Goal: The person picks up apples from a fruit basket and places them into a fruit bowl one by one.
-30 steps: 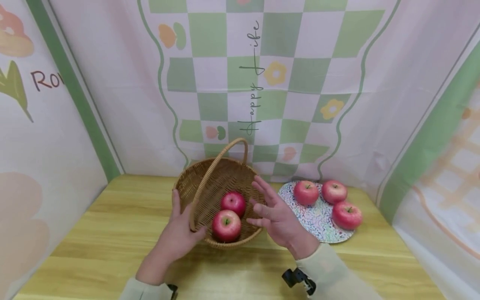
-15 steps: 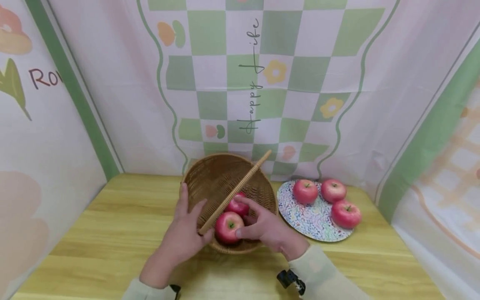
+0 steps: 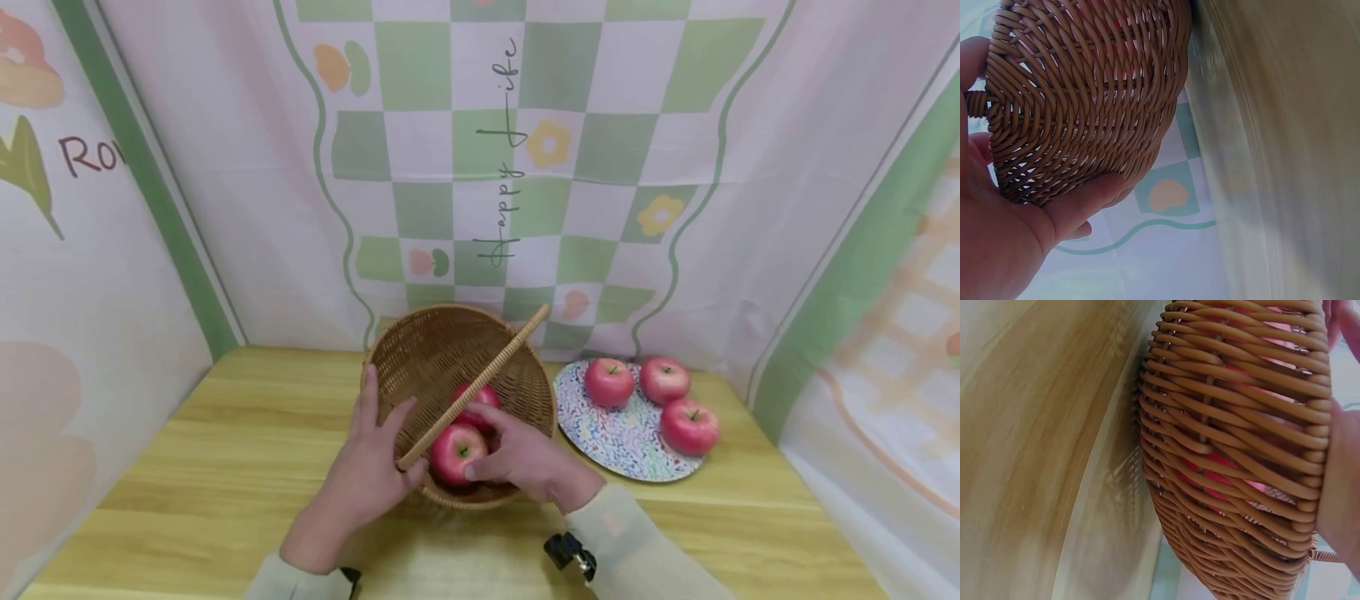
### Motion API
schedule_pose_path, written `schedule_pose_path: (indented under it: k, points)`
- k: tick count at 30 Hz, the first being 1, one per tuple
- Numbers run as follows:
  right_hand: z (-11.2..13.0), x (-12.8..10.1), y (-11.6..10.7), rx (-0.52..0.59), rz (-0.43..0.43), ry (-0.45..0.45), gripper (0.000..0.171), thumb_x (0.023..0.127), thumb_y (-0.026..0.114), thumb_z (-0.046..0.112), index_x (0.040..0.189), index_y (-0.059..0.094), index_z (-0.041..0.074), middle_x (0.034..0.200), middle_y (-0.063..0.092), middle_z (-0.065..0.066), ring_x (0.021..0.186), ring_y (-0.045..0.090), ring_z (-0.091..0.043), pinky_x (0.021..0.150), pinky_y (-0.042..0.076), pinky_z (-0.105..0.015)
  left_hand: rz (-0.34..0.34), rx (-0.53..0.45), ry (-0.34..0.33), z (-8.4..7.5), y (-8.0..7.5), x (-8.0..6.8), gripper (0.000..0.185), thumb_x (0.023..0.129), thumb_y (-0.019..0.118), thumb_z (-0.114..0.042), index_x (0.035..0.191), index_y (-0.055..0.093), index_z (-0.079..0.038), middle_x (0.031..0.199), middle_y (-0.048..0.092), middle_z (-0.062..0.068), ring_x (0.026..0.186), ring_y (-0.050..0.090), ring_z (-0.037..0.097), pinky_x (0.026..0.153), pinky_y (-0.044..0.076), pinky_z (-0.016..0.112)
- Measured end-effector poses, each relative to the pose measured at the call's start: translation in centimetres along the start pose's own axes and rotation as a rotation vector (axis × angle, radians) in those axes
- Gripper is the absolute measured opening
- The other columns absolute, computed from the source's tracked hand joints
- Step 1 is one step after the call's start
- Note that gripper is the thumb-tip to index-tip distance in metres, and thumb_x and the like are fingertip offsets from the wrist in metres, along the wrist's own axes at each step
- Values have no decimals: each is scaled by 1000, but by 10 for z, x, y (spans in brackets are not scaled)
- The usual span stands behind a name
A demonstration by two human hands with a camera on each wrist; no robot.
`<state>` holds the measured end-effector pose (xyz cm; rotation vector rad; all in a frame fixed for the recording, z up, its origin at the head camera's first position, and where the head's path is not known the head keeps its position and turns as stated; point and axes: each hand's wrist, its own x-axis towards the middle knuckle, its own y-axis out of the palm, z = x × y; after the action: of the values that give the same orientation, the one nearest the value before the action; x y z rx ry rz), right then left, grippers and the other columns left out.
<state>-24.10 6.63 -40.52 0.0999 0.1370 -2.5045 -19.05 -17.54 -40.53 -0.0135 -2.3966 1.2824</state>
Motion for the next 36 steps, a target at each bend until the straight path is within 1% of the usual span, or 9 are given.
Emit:
schedule_pose_path:
  k: [5, 9, 11, 15, 19, 22, 25, 32, 36]
  points:
    - [-1, 5, 3, -41, -24, -1, 82, 80, 78, -4, 152, 42, 15, 128, 54, -20, 105, 60, -29, 80, 54, -36, 8, 4, -3, 0, 0, 0, 78, 80, 80, -24, 148, 46, -7, 162, -24, 13, 146, 4, 45, 65, 52, 31]
    - [-1, 9, 6, -51, -4, -12, 81, 80, 78, -5, 151, 44, 16, 133, 51, -20, 111, 58, -31, 84, 53, -37, 1, 13, -3, 1, 1, 0, 78, 80, 80, -24, 149, 46, -8, 162, -24, 13, 146, 5, 45, 72, 55, 38]
    - [-2, 11, 7, -66, 11, -22, 80, 78, 78, -6, 149, 47, 15, 140, 47, -19, 118, 54, -31, 90, 50, -38, 3, 15, -6, 2, 1, 0, 78, 80, 80, -24, 149, 46, -8, 162, -25, 12, 146, 5, 45, 72, 55, 40]
    - [-5, 16, 10, -138, 11, -28, 71, 76, 78, -8, 140, 58, 13, 153, 36, -13, 126, 47, -32, 93, 48, -37, 15, 27, -21, 2, 0, 0, 80, 79, 79, -24, 149, 45, -9, 161, -26, 11, 146, 6, 45, 77, 55, 44]
    - [-6, 17, 12, -192, -4, -26, 66, 76, 77, -9, 136, 62, 13, 150, 40, -13, 122, 50, -32, 90, 50, -38, 31, 21, -38, 3, 1, 0, 81, 79, 79, -25, 151, 44, -11, 161, -27, 9, 146, 8, 46, 81, 54, 48]
    - [-7, 17, 12, -236, -29, -32, 65, 76, 79, -7, 136, 62, 12, 150, 41, -14, 126, 46, -34, 93, 48, -40, 32, 16, -39, 3, 2, 0, 81, 79, 79, -25, 151, 44, -11, 161, -27, 9, 146, 8, 45, 80, 55, 48]
    - [-8, 17, 13, -272, -45, -45, 65, 75, 82, -3, 135, 63, 12, 156, 34, -13, 132, 40, -36, 98, 45, -43, 31, 15, -34, 3, 2, 1, 81, 79, 80, -25, 151, 44, -11, 161, -27, 10, 146, 8, 45, 82, 54, 49]
    - [-8, 21, 14, -311, -14, -61, 60, 78, 83, 8, 134, 65, 19, 143, 52, -4, 130, 44, -30, 105, 36, -51, 36, 12, -34, 2, 1, 0, 81, 79, 79, -23, 151, 43, -10, 161, -27, 11, 145, 7, 47, 81, 54, 49]
    - [-8, 23, 16, -366, 4, -91, 56, 83, 82, 17, 136, 64, 20, 149, 46, -5, 139, 33, -30, 111, 23, -57, 25, 14, -17, 4, 1, 0, 81, 79, 79, -22, 150, 43, -8, 161, -26, 12, 145, 7, 48, 85, 53, 53]
